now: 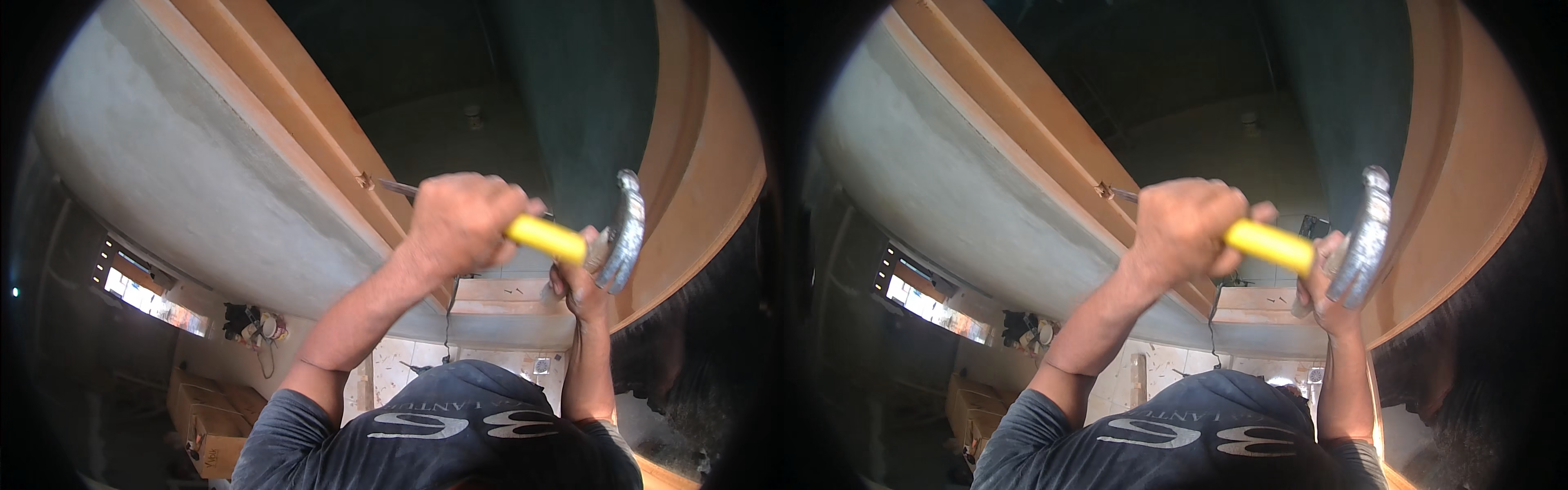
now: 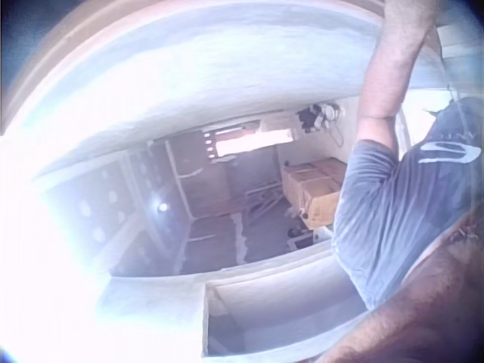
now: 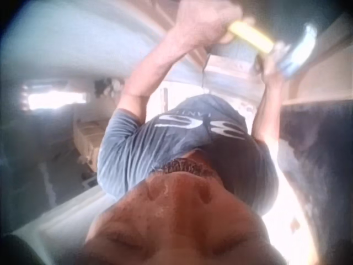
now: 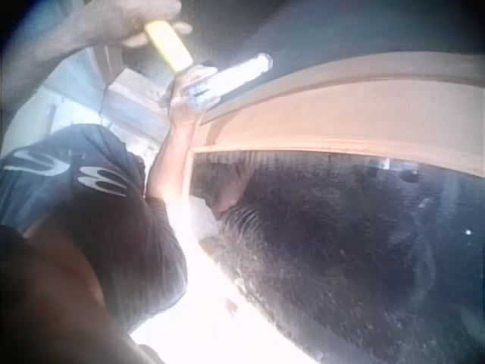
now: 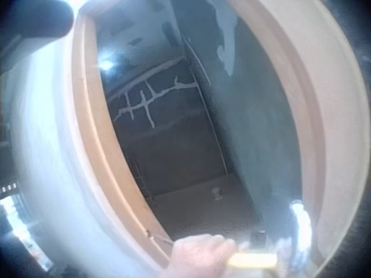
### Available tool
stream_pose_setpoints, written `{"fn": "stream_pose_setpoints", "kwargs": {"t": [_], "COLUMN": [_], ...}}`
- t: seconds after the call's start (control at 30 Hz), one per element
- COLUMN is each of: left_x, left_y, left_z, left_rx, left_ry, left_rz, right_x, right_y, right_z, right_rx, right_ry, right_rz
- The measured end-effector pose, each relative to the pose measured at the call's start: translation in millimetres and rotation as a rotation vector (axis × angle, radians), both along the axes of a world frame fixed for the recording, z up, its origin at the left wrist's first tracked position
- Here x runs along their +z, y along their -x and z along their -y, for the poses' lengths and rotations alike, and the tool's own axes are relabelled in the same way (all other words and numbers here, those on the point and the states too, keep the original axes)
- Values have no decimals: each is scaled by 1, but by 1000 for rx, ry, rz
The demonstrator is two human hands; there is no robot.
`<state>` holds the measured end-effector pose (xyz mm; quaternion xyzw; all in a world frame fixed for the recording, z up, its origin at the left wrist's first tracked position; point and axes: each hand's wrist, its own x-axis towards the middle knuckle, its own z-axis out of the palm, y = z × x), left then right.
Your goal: The person uses a hammer and chisel to carve a recess into a wooden door frame. They then insert a metal fixture into the carved recess and secure it by hammering it flush with the frame.
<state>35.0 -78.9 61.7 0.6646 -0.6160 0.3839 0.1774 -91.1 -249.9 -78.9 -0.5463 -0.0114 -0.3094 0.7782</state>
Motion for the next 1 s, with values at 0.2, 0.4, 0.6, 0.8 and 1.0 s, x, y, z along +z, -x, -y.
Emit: {"fn": "stream_pose_setpoints", "kwargs": {"t": [0.2, 0.4, 0.6, 0.8, 1.0], "left_x": [13, 8, 7, 4, -2], "left_y": [41, 31, 26, 20, 3], "left_z": [-24, -67, -95, -136, -159], "left_rx": [-110, -172, -346, -339, -400], "left_ry": [-186, -398, -184, -46, -92], "left_rz": [-63, -134, -183, -163, -145], "right_x": [-22, -2, -2, 1, 4], "right_y": [8, 28, 35, 51, 60], "right_z": [-6, -31, -59, -83, -106], "right_rx": [-231, -108, -100, -125, -198], "right_ry": [71, 8, 59, 235, 402], "right_rz": [-8, -73, -53, -90, -42]}}
